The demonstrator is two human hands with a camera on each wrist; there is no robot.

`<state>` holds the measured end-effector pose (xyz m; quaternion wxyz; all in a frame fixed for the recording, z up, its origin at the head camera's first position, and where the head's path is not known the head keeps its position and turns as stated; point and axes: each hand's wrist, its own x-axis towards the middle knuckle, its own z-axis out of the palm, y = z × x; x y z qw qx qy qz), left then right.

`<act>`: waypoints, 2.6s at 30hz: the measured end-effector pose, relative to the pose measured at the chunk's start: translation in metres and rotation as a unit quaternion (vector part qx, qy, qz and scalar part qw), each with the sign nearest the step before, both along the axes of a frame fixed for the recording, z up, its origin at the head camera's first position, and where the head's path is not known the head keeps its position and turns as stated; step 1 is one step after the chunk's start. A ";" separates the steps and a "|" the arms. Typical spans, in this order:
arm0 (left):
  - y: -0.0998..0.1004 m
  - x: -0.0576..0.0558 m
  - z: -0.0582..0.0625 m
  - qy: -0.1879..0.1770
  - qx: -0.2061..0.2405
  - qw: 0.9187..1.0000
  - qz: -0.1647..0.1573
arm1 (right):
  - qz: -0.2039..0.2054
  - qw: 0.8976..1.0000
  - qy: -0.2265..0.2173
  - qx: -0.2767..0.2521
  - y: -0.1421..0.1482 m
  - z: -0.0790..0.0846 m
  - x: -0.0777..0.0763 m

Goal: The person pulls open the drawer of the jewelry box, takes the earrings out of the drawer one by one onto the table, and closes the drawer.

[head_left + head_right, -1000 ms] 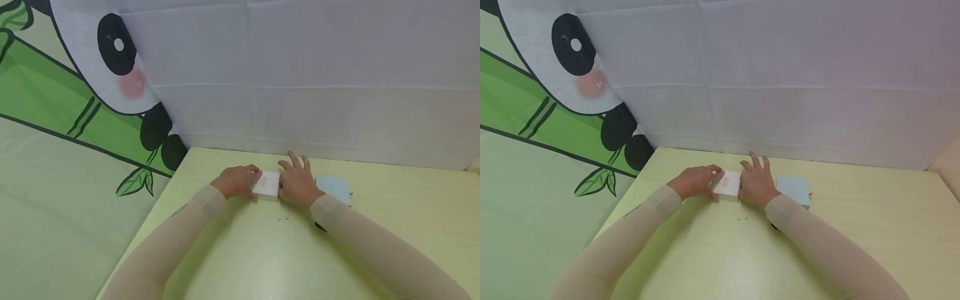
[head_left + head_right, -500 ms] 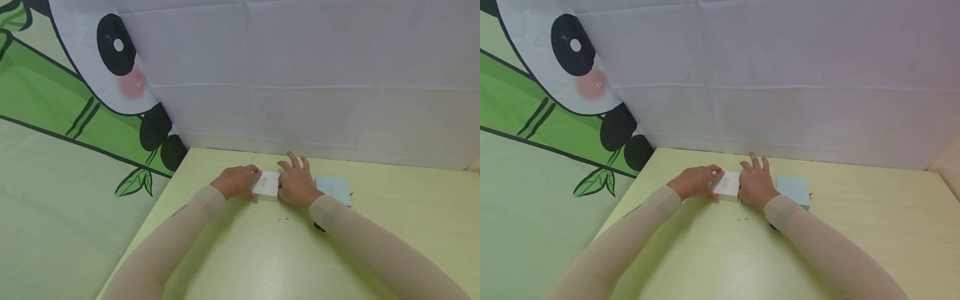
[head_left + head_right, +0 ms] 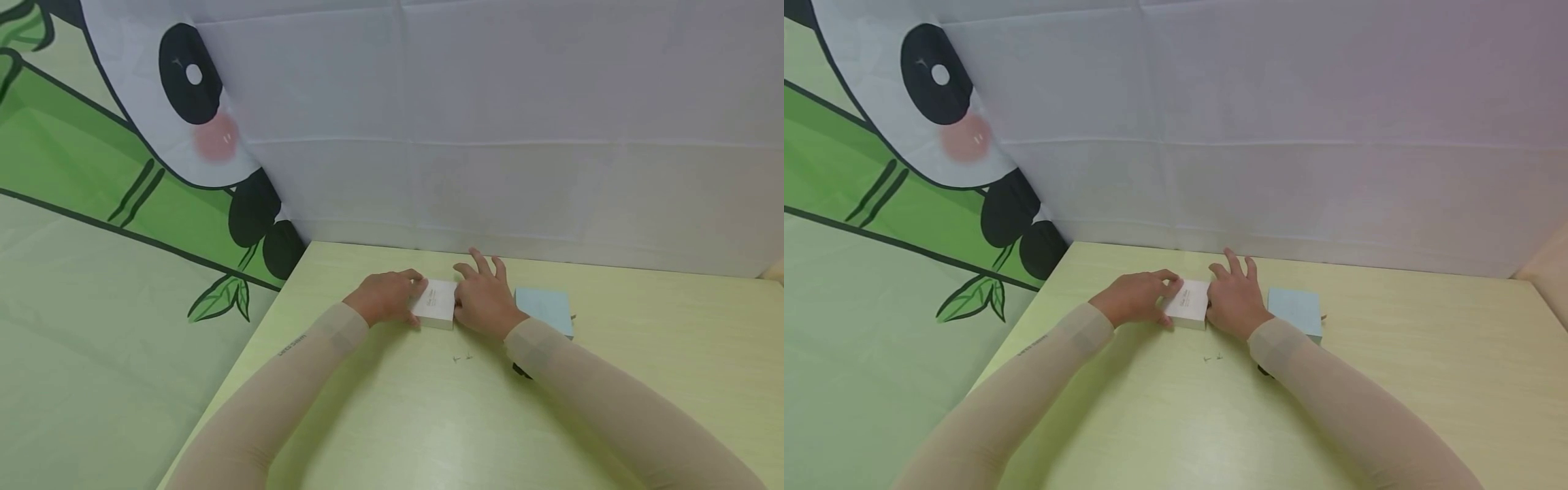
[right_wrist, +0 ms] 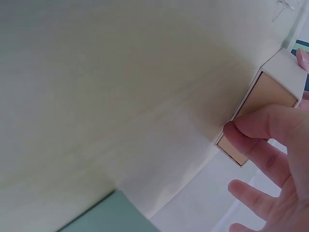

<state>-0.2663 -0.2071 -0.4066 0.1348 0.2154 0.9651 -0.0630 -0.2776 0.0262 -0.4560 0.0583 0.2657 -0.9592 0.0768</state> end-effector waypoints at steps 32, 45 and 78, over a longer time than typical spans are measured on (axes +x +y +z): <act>-0.005 0.010 0.005 -0.004 0.014 1.000 -0.021 | -0.024 0.999 -0.002 -0.025 0.002 0.001 0.020; -0.013 0.011 0.001 -0.016 0.015 1.000 -0.012 | -0.037 0.998 -0.016 -0.045 0.010 0.002 0.030; -0.016 0.000 -0.016 -0.026 0.091 0.996 0.005 | -0.092 0.994 -0.001 -0.063 0.101 0.032 0.062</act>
